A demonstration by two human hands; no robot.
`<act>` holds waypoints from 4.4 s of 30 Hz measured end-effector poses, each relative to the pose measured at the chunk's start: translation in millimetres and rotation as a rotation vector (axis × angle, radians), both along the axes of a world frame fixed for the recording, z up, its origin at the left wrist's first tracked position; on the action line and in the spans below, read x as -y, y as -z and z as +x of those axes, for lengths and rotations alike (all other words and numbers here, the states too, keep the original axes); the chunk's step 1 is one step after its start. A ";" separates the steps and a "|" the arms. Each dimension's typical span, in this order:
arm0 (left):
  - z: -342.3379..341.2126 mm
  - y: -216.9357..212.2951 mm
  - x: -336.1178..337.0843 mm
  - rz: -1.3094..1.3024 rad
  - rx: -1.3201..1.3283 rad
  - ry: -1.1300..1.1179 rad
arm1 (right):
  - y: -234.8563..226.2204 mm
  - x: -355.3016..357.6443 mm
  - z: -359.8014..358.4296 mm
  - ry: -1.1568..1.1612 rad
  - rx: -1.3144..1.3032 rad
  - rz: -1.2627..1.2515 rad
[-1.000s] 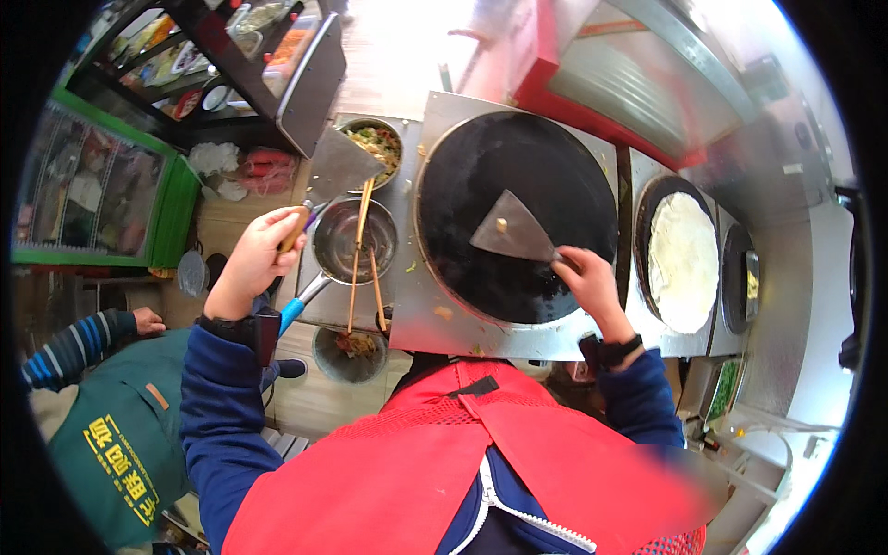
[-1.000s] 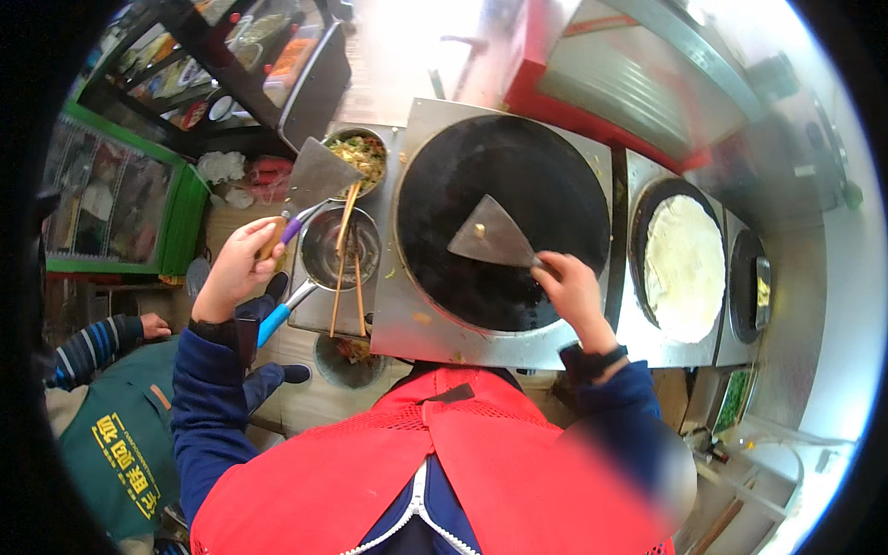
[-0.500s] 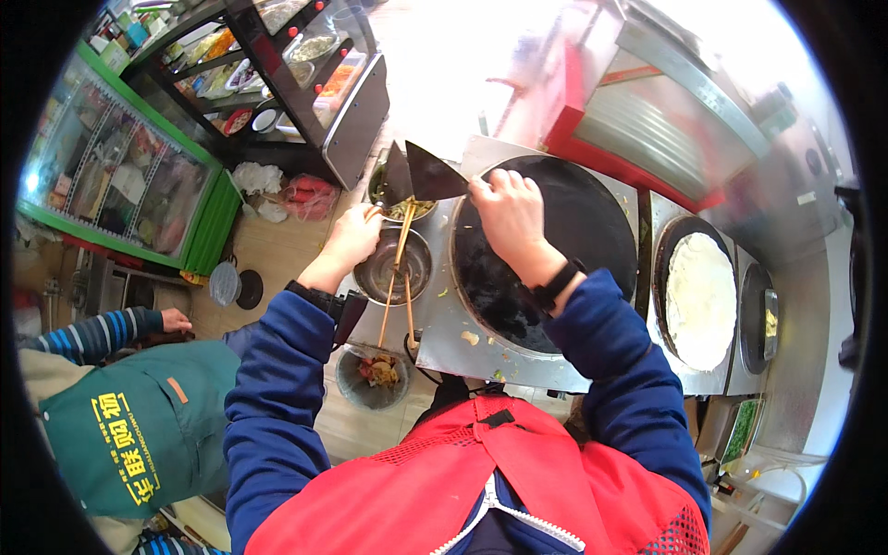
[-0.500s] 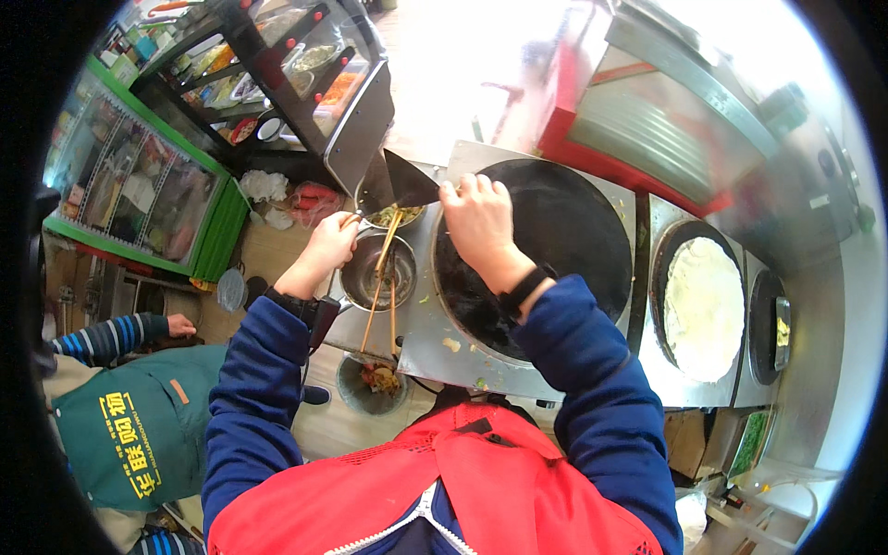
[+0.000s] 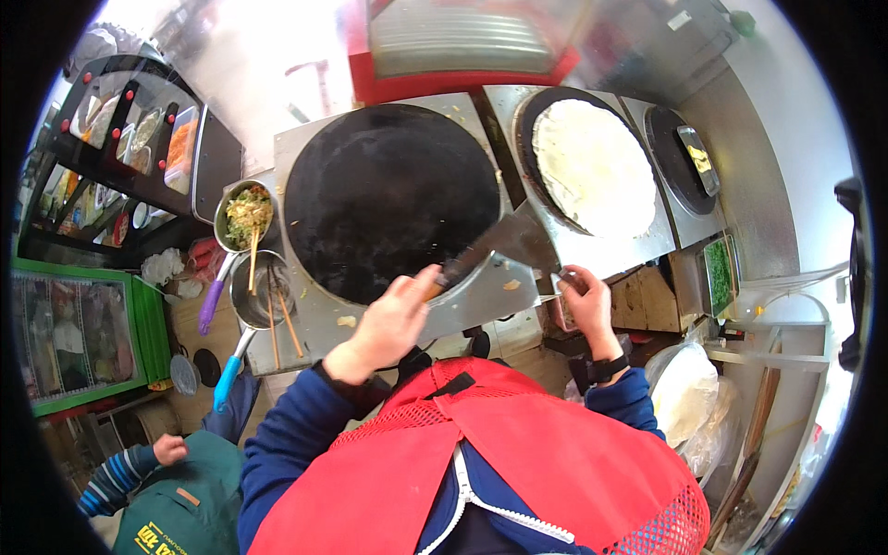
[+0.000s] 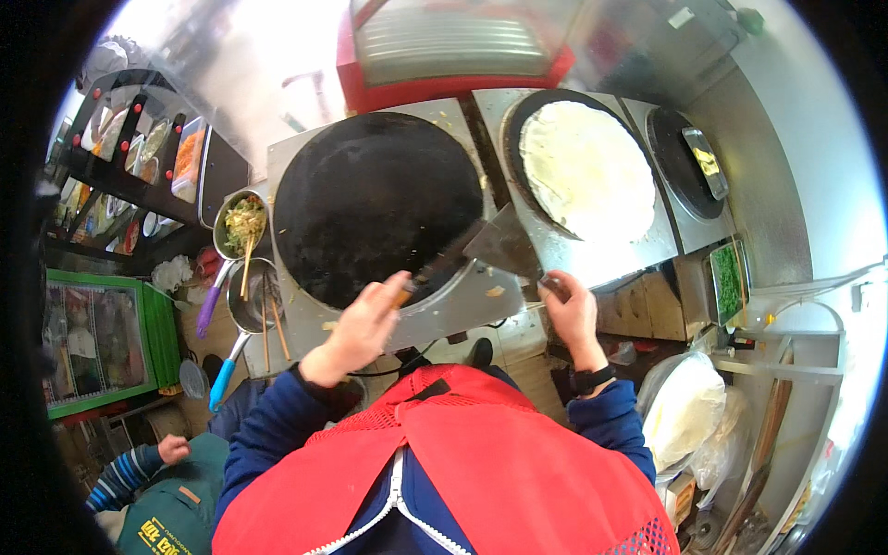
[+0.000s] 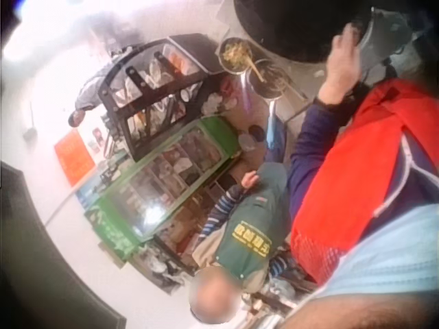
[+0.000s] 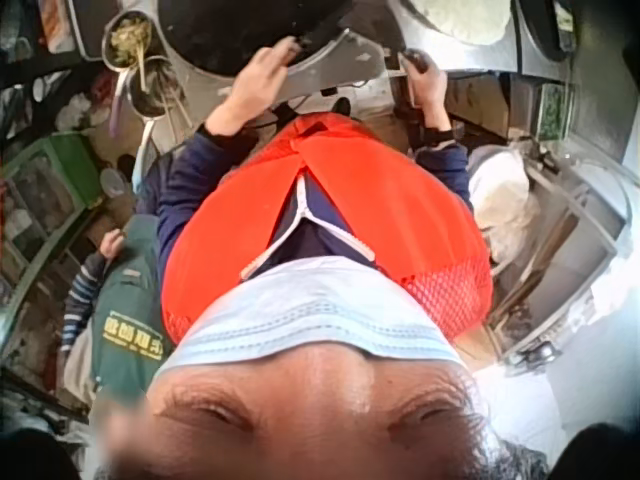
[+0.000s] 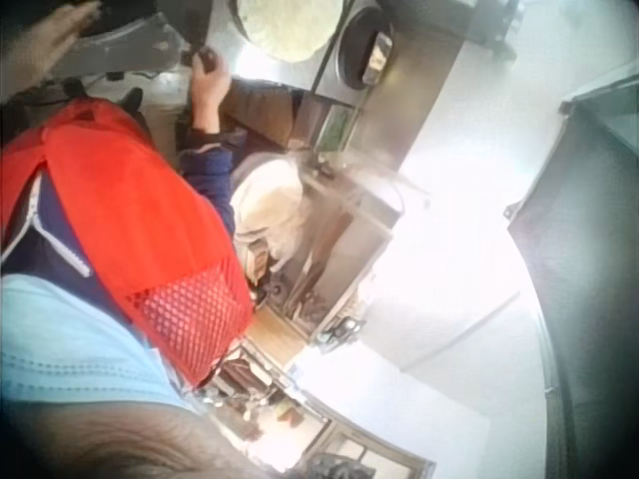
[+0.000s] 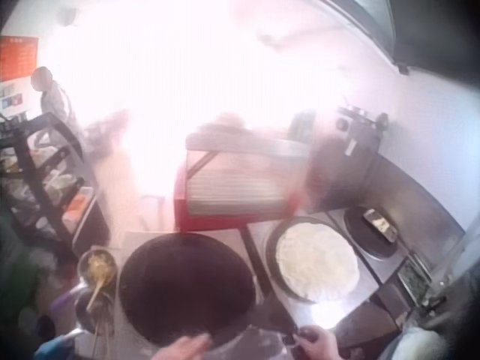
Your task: The person places a thin crepe on a flat griddle, adds fried egg pieces, then spoons seasonings and oil into a pan of mixed vegetables. The seasoned vegetables are poured onto the crepe and spread evenly with chopsticks.
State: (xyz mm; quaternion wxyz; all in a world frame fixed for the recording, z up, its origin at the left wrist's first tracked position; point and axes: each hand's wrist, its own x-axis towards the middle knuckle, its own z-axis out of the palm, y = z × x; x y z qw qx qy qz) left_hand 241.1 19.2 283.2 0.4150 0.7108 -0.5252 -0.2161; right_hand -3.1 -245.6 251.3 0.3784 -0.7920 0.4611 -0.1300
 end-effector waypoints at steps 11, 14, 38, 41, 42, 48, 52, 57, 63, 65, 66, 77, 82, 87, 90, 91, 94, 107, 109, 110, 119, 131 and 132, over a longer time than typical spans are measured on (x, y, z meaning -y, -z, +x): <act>-115.4 58.5 108.9 0.266 0.544 -0.118 | 49.8 68.3 -26.9 -0.301 0.126 -0.315; -126.7 57.8 99.4 0.263 0.548 -0.219 | 46.2 75.4 -25.9 -0.342 0.152 -0.467; 173.7 1.6 -229.3 0.838 0.467 -0.966 | 126.4 -142.3 60.5 -0.176 -0.115 1.660; 224.0 19.2 -235.8 0.892 0.293 -0.732 | 132.4 -151.0 59.3 0.001 -0.047 1.591; 232.7 24.9 -237.3 0.907 0.236 -0.641 | 133.7 -153.2 58.4 0.087 -0.070 1.559; 259.3 34.9 -231.1 0.883 0.096 -0.403 | 135.3 -164.0 57.6 0.199 0.024 1.540; 268.5 22.9 -221.2 0.699 -0.964 -0.549 | 130.9 -170.0 59.9 0.267 0.019 1.389; 254.8 9.7 -210.7 0.366 -1.320 -0.568 | 122.7 -175.0 63.7 0.257 0.076 1.323; 221.3 -34.4 -190.2 0.103 -1.058 -0.701 | 113.7 -173.2 58.0 0.111 0.072 1.331; 201.7 -60.8 -174.9 -0.014 -1.060 -0.628 | 108.3 -168.9 49.9 -0.025 0.069 1.341; 188.0 -74.2 -164.7 -0.066 -1.126 -0.578 | 104.8 -166.1 44.2 -0.128 0.094 1.325; -116.5 -96.6 -32.3 0.183 -1.069 0.020 | 93.2 -181.6 -196.6 -0.218 0.318 0.788; -282.0 -73.1 15.3 0.528 -1.079 0.469 | 114.8 -225.5 -372.5 0.204 0.446 0.735; -419.0 -73.0 74.6 0.908 -1.035 0.817 | 135.5 -263.2 -472.8 0.479 0.691 0.729; -491.5 -61.7 105.7 1.098 -0.983 0.931 | 147.2 -276.0 -517.5 0.669 0.801 0.676; -514.1 -55.0 116.8 1.156 -0.981 1.002 | 150.1 -278.7 -533.3 0.739 0.840 0.680; -573.5 -30.3 147.1 1.291 -0.958 1.100 | 155.4 -282.8 -585.7 0.913 0.883 0.667; -774.2 69.8 245.0 1.704 -0.740 1.164 | 161.1 -258.0 -844.1 1.607 1.203 0.363; -794.0 75.4 246.8 1.754 -0.736 1.161 | 170.5 -242.0 -892.4 1.576 1.266 0.293; -802.8 77.9 246.6 1.776 -0.745 1.142 | 176.4 -231.4 -918.2 1.581 1.174 0.254; -865.7 71.9 210.5 1.644 -0.760 1.016 | 204.4 -114.3 -1089.5 1.665 1.159 -0.023; -908.4 64.2 190.9 1.525 -0.631 0.977 | 197.3 -140.8 -1074.0 1.640 0.624 -0.271; -909.9 63.8 190.6 1.527 -0.644 0.971 | 194.0 -138.7 -1075.2 1.618 0.524 -0.358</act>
